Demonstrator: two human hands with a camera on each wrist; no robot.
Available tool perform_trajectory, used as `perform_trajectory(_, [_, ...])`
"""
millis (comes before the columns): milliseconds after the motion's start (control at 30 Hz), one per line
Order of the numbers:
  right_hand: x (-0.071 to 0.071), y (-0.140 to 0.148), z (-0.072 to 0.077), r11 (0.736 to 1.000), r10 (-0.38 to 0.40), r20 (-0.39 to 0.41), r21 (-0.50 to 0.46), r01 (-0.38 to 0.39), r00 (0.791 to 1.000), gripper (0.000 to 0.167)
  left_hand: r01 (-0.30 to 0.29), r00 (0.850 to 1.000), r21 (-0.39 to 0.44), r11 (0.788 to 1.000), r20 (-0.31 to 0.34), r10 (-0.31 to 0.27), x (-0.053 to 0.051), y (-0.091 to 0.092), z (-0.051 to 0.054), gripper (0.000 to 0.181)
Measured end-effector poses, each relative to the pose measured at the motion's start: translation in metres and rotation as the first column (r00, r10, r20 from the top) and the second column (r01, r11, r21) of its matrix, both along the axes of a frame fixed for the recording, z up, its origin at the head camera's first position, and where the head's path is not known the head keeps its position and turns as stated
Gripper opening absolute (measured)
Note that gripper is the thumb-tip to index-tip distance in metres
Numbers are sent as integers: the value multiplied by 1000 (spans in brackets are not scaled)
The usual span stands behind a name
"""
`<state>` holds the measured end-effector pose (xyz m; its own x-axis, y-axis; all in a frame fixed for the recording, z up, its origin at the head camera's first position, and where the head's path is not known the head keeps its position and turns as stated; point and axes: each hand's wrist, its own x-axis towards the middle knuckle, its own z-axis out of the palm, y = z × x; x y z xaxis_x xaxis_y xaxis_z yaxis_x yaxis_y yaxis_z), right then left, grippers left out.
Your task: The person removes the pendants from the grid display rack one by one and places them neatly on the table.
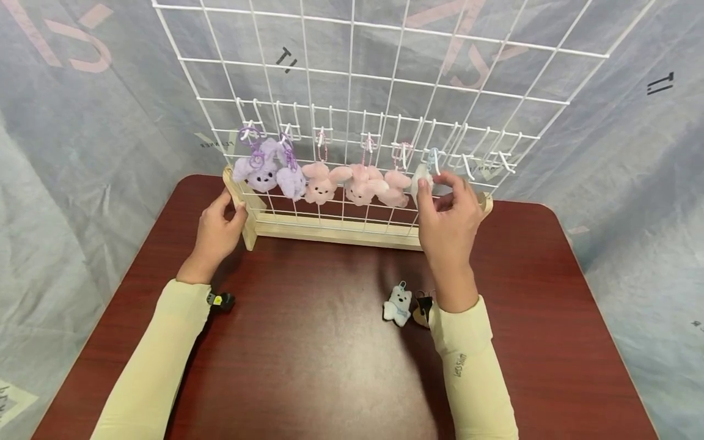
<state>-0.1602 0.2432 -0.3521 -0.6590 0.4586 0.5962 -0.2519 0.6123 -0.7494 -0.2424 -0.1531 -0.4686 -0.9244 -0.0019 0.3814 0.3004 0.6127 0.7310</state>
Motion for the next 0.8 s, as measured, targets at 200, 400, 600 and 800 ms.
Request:
perform_trajectory(200, [-9, -4, 2, 1000, -21, 12, -13, 21, 1000, 37, -12, 1000, -4, 1000, -13, 12, 0, 0, 0, 52])
perform_trajectory(400, [-15, -5, 7, 993, -111, 32, 40, 110, 993, 45, -16, 1000, -2, 1000, -18, 16, 0, 1, 0, 48])
perform_trajectory(600, [-19, -5, 10, 988, -131, -5, 78, 131, 991, 39, -17, 1000, 3, 1000, -16, 17, 0, 0, -1, 49])
perform_trajectory(800, [-19, -5, 11, 995, -95, -17, 3, 95, 995, 29, -18, 1000, 0, 1000, -10, 18, 1, 0, -1, 50])
